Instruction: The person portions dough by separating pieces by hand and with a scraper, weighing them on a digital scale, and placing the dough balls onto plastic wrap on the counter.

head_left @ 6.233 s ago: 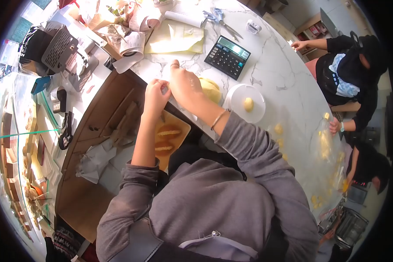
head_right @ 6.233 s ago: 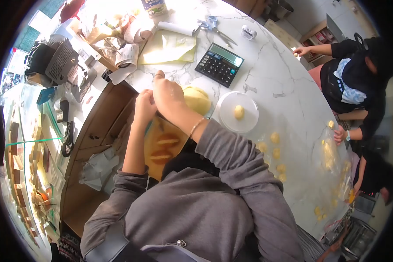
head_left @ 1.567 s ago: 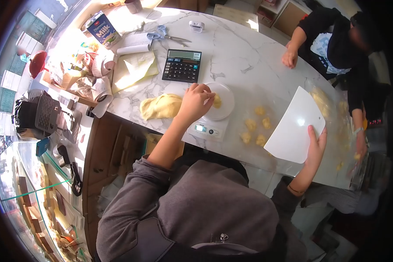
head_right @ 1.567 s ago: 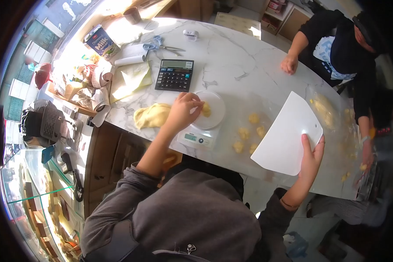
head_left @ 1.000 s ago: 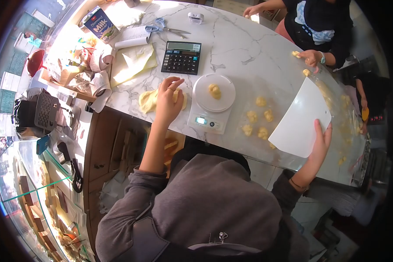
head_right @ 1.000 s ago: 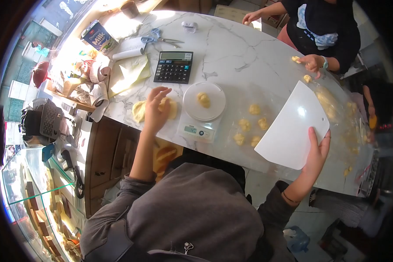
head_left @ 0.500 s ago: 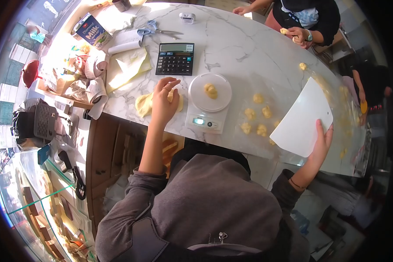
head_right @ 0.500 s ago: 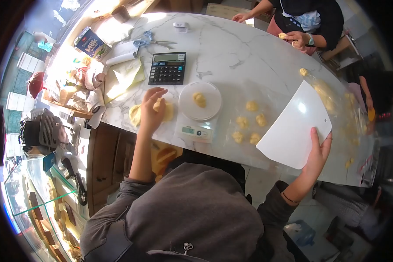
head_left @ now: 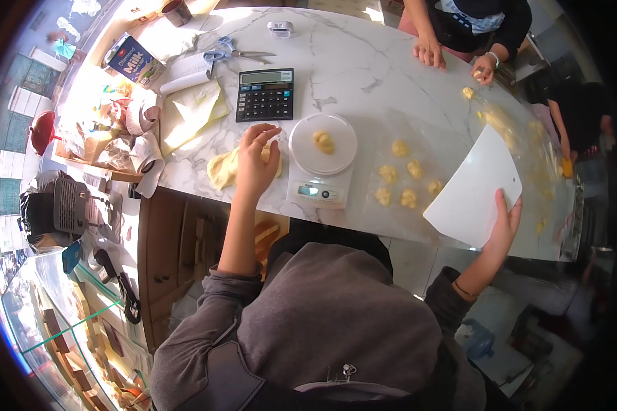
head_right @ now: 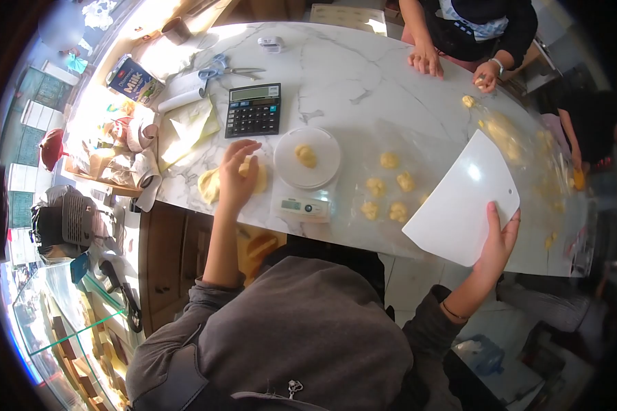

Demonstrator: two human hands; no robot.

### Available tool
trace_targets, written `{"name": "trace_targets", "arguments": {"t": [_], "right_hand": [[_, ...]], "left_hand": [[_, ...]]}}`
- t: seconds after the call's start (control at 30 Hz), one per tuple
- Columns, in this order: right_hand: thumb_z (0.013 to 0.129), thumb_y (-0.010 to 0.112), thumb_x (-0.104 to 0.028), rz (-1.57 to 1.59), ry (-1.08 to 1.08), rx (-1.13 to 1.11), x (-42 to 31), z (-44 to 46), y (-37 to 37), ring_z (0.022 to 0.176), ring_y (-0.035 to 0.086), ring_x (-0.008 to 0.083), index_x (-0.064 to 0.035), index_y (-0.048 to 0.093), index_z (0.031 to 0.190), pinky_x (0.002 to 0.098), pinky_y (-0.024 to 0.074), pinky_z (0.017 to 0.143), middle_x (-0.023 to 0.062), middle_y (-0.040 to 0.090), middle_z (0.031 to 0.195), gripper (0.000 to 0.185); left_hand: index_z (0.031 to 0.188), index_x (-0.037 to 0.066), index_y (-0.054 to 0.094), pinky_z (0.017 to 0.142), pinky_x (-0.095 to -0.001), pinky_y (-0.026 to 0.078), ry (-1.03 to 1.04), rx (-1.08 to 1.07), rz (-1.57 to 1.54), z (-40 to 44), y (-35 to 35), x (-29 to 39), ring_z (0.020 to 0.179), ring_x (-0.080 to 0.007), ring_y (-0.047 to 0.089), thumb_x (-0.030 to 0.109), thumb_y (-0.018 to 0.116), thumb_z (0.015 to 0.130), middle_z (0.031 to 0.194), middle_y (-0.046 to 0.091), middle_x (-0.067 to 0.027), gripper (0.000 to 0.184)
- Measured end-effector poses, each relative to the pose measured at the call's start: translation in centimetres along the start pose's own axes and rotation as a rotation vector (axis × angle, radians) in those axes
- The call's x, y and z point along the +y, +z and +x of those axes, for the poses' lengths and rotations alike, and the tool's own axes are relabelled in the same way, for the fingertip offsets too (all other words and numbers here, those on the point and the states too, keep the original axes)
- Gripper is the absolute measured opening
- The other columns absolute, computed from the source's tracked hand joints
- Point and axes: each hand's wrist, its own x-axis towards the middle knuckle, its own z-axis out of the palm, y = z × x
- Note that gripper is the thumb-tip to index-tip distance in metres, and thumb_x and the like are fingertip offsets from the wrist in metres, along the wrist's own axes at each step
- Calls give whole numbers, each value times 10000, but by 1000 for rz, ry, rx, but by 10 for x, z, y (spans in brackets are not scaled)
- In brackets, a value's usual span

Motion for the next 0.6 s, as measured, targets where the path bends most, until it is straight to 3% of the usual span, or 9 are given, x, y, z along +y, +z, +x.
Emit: {"name": "trace_targets", "arguments": {"t": [0.23, 0.33, 0.43, 0.6], "right_hand": [[843, 611, -125, -2, 16, 56, 0, -7, -10, 1035, 508, 161, -9, 423, 1263, 283, 389, 897, 85, 531, 1150, 474], [845, 611, -131, -16, 12, 90, -1, -9, -15, 1032, 509, 160, -11, 419, 1267, 283, 391, 895, 85, 531, 1151, 479], [846, 610, -133, -15, 5, 104, -1, -8, -23, 1036, 507, 160, -12, 416, 1269, 282, 390, 898, 84, 529, 1157, 480], [848, 607, -133, -32, -9, 162, 2, -9, -38, 1052, 502, 165, -16, 402, 1287, 289, 390, 903, 86, 522, 1177, 498]], "left_hand": [[940, 15, 642, 812, -343, 444, 20, -14, -8, 6, 6, 4, 913, -281, 561, -15, 556, 757, 982, 583, -102, 205], [919, 9, 646, 747, -319, 469, 49, 13, -5, 8, 11, 7, 837, -246, 583, 6, 585, 771, 947, 596, -97, 160], [897, 5, 650, 652, -281, 483, -124, 53, -183, 12, 18, 13, 739, -191, 590, 38, 618, 785, 911, 608, -91, 121], [890, 9, 654, 589, -251, 478, -101, 92, -122, 31, 26, 12, 676, -154, 578, 72, 646, 787, 897, 608, -86, 121]]}}
